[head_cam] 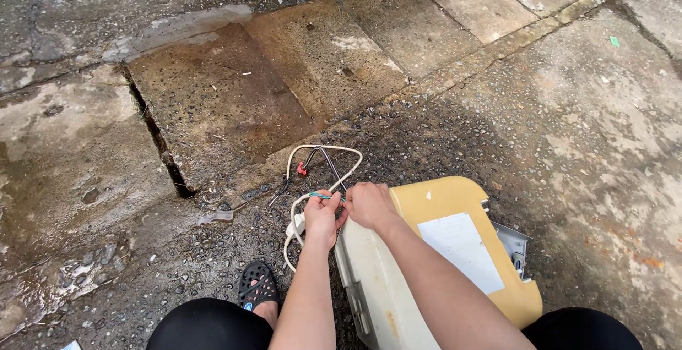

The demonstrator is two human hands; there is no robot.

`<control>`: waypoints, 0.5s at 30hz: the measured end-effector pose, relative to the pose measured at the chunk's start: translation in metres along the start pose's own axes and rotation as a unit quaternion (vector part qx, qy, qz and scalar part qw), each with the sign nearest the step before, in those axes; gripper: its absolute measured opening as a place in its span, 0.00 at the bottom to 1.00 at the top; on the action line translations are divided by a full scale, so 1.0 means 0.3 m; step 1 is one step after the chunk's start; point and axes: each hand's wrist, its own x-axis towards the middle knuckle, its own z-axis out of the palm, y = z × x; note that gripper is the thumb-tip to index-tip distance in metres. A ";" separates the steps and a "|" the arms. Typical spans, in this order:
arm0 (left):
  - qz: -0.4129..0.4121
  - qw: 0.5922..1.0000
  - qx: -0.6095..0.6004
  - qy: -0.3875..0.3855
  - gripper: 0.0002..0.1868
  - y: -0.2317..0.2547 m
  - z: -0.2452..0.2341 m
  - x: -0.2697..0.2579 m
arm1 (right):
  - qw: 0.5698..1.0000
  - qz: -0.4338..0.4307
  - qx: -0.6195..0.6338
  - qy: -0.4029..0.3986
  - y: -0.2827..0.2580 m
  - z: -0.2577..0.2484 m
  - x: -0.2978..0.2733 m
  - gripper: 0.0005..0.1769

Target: The person strips the insulation from a green wire and connects it to a terminal on a yellow electrical box. They then use a screwdriver to tighten the terminal screw, securing the wire in place.

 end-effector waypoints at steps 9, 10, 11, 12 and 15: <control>0.055 0.998 0.010 0.031 0.10 -0.030 0.020 -0.003 | 0.994 0.090 -0.035 -0.057 -0.081 -0.025 0.036 0.06; 0.052 0.998 0.009 0.033 0.10 -0.038 0.015 -0.002 | 0.993 0.090 -0.035 -0.061 -0.070 -0.015 0.037 0.06; 0.058 0.998 0.019 0.023 0.10 -0.036 0.013 0.008 | 0.994 0.090 -0.031 -0.061 -0.062 -0.012 0.048 0.02; 0.064 0.997 0.028 0.012 0.10 -0.034 0.012 0.017 | 0.994 0.089 -0.027 -0.061 -0.053 -0.009 0.058 0.03; 0.065 0.997 0.038 -0.015 0.07 0.052 0.032 -0.072 | 0.990 0.108 0.049 -0.074 -0.036 -0.041 0.079 0.09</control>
